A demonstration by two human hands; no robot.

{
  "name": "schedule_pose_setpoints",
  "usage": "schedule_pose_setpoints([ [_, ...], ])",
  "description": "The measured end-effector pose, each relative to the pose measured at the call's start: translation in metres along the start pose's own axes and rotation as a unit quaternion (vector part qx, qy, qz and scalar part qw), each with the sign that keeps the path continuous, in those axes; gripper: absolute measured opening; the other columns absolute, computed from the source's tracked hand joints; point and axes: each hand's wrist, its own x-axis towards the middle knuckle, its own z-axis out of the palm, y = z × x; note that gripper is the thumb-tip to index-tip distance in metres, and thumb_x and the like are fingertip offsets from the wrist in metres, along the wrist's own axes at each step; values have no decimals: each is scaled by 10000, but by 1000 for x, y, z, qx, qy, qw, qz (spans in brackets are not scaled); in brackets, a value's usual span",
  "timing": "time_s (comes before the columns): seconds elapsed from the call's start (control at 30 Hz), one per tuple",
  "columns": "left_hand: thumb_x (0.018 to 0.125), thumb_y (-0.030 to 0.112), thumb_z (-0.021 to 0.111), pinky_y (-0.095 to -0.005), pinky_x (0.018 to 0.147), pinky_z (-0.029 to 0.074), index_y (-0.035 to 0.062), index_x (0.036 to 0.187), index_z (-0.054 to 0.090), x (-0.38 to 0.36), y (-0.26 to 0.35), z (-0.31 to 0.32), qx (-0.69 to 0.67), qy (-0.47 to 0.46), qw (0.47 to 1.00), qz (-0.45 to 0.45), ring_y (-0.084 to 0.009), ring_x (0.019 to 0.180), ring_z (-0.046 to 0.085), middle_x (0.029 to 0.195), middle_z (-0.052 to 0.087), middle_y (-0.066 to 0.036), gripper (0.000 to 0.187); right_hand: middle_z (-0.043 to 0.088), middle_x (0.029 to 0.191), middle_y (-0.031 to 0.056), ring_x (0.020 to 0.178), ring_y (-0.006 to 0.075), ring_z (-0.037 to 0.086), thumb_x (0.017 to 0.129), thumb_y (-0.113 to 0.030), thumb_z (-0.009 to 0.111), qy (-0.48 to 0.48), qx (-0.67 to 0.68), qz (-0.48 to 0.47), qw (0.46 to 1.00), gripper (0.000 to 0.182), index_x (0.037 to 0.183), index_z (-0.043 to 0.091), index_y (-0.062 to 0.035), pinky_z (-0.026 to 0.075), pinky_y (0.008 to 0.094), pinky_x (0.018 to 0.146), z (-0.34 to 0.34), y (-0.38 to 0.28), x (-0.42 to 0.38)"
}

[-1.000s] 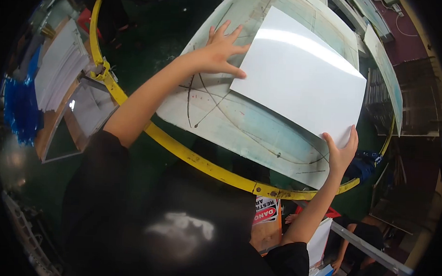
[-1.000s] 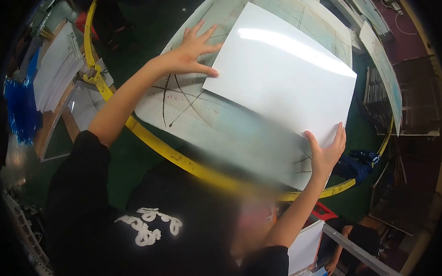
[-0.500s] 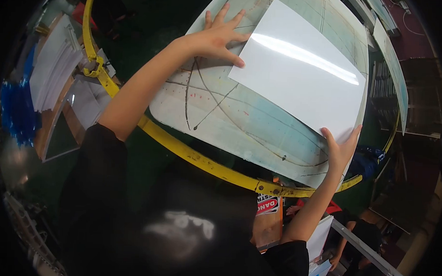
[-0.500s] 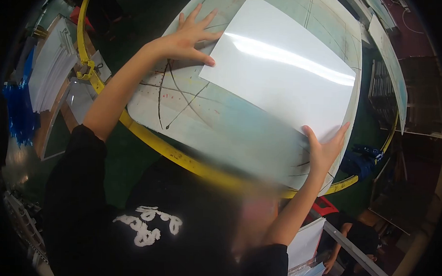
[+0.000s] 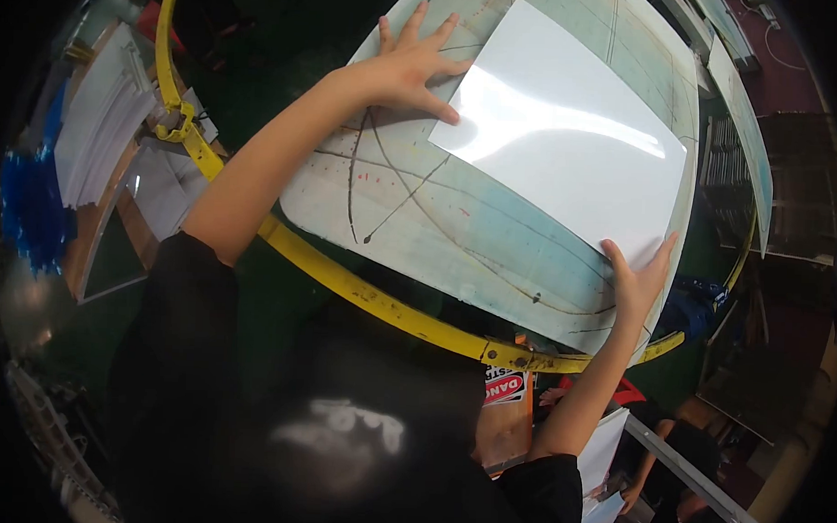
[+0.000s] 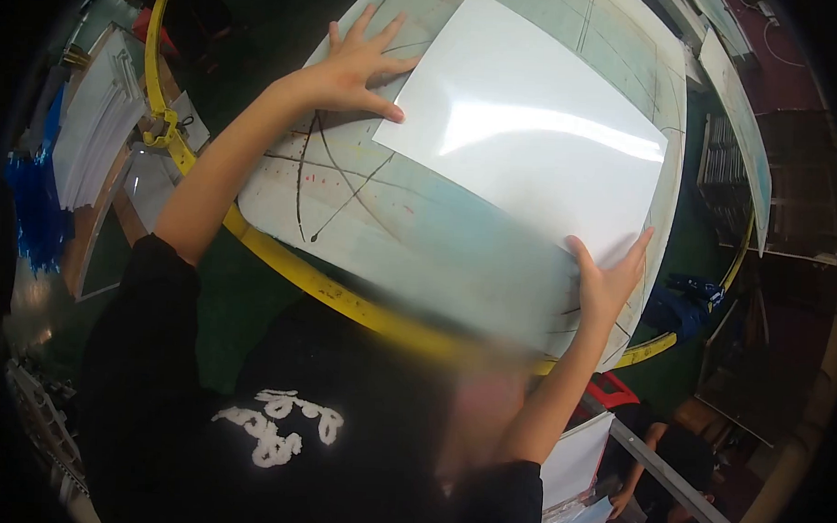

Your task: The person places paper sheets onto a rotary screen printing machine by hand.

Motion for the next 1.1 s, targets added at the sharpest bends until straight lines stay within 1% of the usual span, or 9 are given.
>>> schedule_pose_setpoints([
  [0.1,604,634,704,-732,966,-76,268,1260,570,-8,4,5,-3,63,998,-2,-436,1376,-111,1528,89,-159,763,411,1308,306,1231,404,402,574,-344,843,-8,25,5,1000,1110,1405,228,60,320,421,1024,0,-2,2],
  [0.3,624,595,714,-762,935,-67,256,1184,633,-14,8,0,-28,59,998,3,-443,1375,-102,1527,125,-141,660,435,1289,303,1228,398,409,569,-316,849,-11,40,0,999,1069,1368,277,104,319,415,1029,1,-4,7],
  [0.43,638,528,732,-775,911,-93,246,1185,631,-13,10,-4,-39,42,998,9,-457,1367,-121,1523,107,-171,624,443,1286,287,1217,394,418,564,-319,851,-17,38,6,999,1037,1348,314,96,323,419,1027,1,-2,10],
  [0.53,633,525,735,-776,911,-89,245,1184,632,-12,13,-7,-30,25,999,-2,-460,1366,-120,1522,108,-171,626,465,1266,257,1205,381,421,572,-332,844,-29,25,9,999,970,1317,376,77,332,422,1019,1,-1,12],
  [0.7,666,494,725,-777,921,-60,247,1206,611,-13,19,-13,8,13,1000,2,-460,1370,-82,1520,126,-166,605,483,1238,218,1181,365,418,582,-367,831,-54,1,24,998,869,1257,468,43,344,428,1002,2,4,12],
  [0.8,670,484,725,-763,943,-46,245,1214,600,-9,21,-16,28,2,1000,4,-455,1373,-66,1520,133,-158,607,459,1265,216,1178,367,410,572,-395,827,-75,-8,26,997,875,1249,482,40,354,427,991,2,7,14],
  [0.9,665,478,731,-750,961,-35,246,1211,599,-8,25,-20,39,-13,999,4,-450,1377,-54,1521,138,-152,608,516,1204,214,1162,344,443,589,-434,813,-51,-46,26,997,805,1188,536,27,334,451,978,0,1,11],
  [1.0,662,471,736,-746,967,-31,249,1201,604,-6,24,-20,50,-22,998,3,-445,1380,-45,1522,139,-151,597,514,1228,183,1193,325,410,617,-452,788,-82,-152,79,982,761,1217,544,-52,267,497,982,-12,-21,8],
  [1.1,661,462,741,-748,963,-38,251,1188,609,-5,29,-22,75,-31,997,0,-447,1380,-47,1522,138,-155,583,497,1297,144,1198,300,423,671,-482,734,-18,-79,-13,997,708,1255,536,-132,226,536,964,3,-3,-1],
])
